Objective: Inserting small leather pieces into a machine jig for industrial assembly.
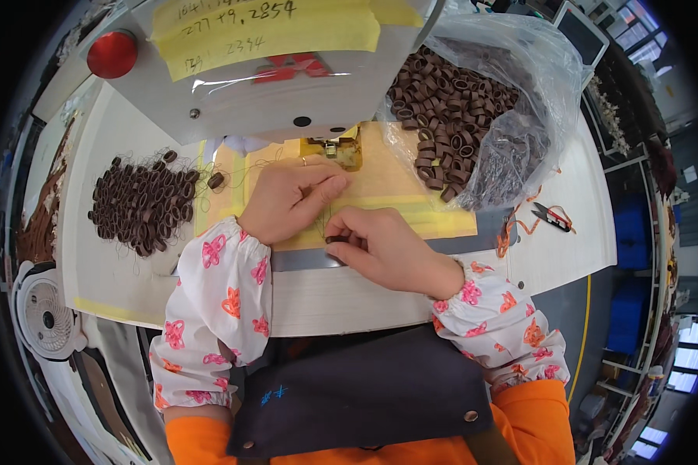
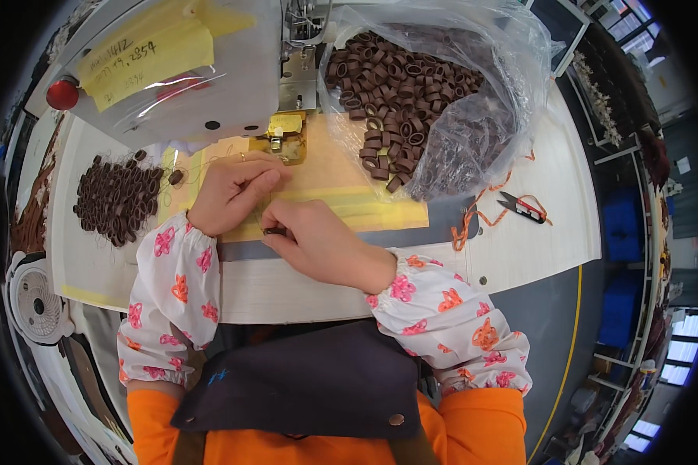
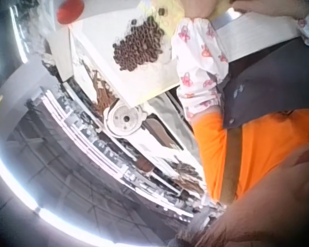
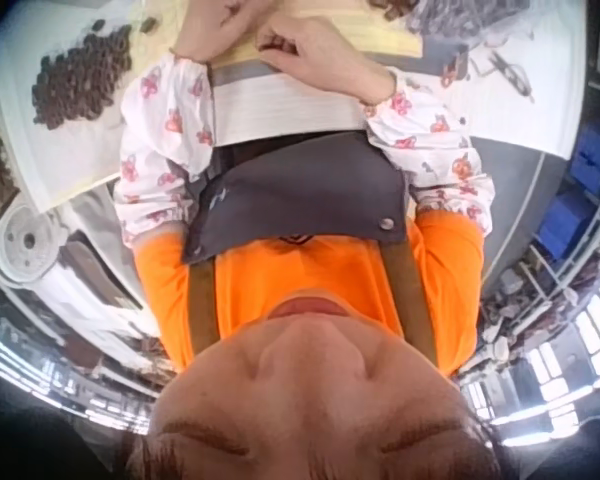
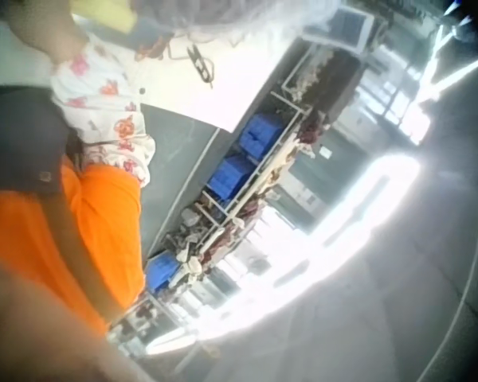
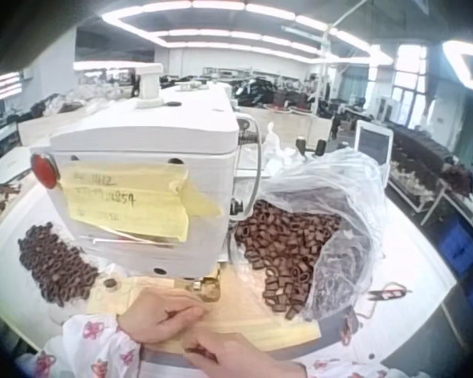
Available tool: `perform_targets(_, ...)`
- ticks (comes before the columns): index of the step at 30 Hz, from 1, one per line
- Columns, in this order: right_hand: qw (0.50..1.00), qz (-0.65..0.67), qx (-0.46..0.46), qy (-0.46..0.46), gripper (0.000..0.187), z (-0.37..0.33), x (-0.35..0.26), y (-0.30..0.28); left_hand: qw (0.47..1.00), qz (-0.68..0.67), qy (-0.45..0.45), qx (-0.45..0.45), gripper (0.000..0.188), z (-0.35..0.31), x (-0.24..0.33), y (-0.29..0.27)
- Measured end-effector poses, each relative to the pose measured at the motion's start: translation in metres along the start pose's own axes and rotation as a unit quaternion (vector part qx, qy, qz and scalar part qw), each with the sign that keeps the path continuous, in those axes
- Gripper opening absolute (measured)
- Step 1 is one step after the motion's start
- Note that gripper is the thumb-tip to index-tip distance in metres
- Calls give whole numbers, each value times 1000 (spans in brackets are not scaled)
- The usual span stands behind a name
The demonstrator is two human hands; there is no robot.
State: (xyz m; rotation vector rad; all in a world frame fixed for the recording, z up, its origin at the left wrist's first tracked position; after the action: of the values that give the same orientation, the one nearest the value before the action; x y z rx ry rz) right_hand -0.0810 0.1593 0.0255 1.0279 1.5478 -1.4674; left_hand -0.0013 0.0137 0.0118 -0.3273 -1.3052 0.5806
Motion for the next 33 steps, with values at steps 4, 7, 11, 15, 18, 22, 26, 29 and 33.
perform_targets(4,995,67,24,64,14,10,9,-26,991,91,-96,15,14,-1,-12,-5)
perform_targets(7,986,119,26,110,13,34,19,-45,993,13,-92,68,17,-2,-16,-5)
perform_targets(11,985,141,19,98,16,49,24,-48,991,25,-130,21,22,-1,-14,-9)
perform_targets(15,988,74,53,126,16,50,17,-46,987,23,-148,63,23,-2,-19,-6)
perform_targets(18,961,-167,200,-97,13,46,31,-43,982,48,-167,69,21,5,-18,-7)
perform_targets(22,946,-203,228,-111,9,50,31,-44,975,35,-206,76,26,10,-21,-8)
perform_targets(26,944,-214,230,-104,7,51,30,-45,955,84,-277,59,30,13,-21,-10)
perform_targets(29,944,-219,230,-94,6,51,28,-46,958,60,-270,81,32,11,-22,-8)
perform_targets(33,943,-220,234,-93,6,51,30,-44,957,41,-272,96,33,10,-16,-8)
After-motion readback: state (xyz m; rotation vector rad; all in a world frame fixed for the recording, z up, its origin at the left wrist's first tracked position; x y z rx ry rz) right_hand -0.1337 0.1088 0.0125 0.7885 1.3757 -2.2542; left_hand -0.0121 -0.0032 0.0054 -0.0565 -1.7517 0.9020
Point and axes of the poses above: each hand's wrist, its own z-axis towards the middle knuckle, its own y-axis out of the palm, x = y × z, the point moved 2 cm from there along z, towards the middle knuckle, and after that the axes turned 11 degrees about -x, right-handed, at the moved point
